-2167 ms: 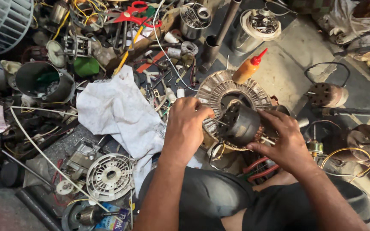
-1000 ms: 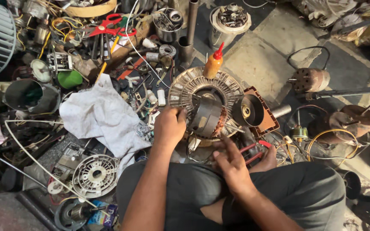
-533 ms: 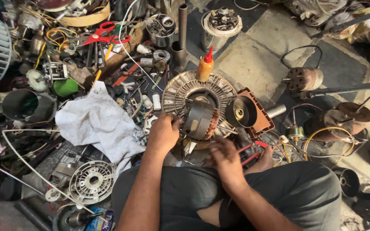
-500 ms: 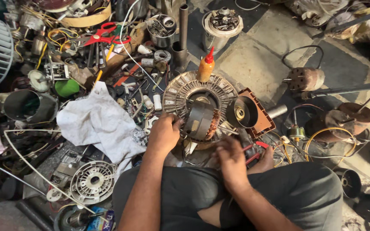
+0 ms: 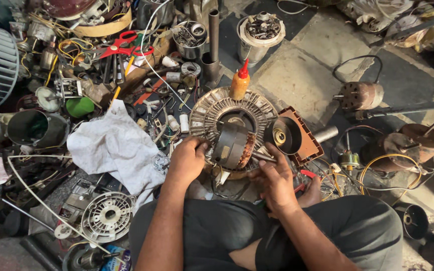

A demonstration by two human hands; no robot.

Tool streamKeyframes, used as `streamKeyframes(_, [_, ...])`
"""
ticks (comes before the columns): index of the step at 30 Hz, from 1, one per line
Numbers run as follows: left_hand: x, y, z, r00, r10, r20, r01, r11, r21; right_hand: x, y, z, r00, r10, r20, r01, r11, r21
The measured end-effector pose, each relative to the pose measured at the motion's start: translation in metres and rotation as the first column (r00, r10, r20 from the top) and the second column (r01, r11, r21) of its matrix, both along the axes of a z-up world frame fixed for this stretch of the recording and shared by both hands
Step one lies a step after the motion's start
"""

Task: The person disassembles an electric motor by hand, removes the rotor, applies oil from a bottle to the bearings and shaft, and then reassembles the motor housing.

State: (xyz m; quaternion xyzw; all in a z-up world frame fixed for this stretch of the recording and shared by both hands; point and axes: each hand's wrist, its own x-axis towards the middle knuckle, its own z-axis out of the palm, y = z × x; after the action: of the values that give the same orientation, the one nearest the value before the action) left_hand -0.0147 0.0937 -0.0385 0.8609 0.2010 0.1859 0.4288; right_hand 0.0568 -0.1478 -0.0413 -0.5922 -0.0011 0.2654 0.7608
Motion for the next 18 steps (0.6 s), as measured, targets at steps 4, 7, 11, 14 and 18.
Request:
streamKeyframes(4, [0.001,0.004,-0.003,0.996,0.043,0.073,-0.041,0.999,-0.019,0.004,0.0,0.011,0.996,0.015,0.083,-0.018,0.999,0.032])
streamKeyframes(7, [-0.004,0.013,-0.003,0.987,0.123,0.104,-0.125,0.992,0.012,0.004,-0.006,0.008,0.999,-0.007,0.033,0.008,0.999,-0.044])
streamKeyframes(11, [-0.031,0.031,-0.011,0.961,0.256,0.103,-0.271,0.945,0.181,-0.001,-0.032,-0.02,0.993,-0.102,0.06,0.105,0.993,-0.059])
streamKeyframes(14, [-0.041,0.046,-0.033,0.89,0.387,-0.241,-0.306,0.899,0.315,0.022,-0.055,-0.037,0.963,-0.261,0.068,0.265,0.962,-0.06])
streamKeyframes(18, [-0.027,0.047,-0.055,0.634,0.25,-0.732,-0.055,0.959,0.28,0.059,-0.07,-0.032,0.933,-0.336,-0.128,0.318,0.938,-0.14])
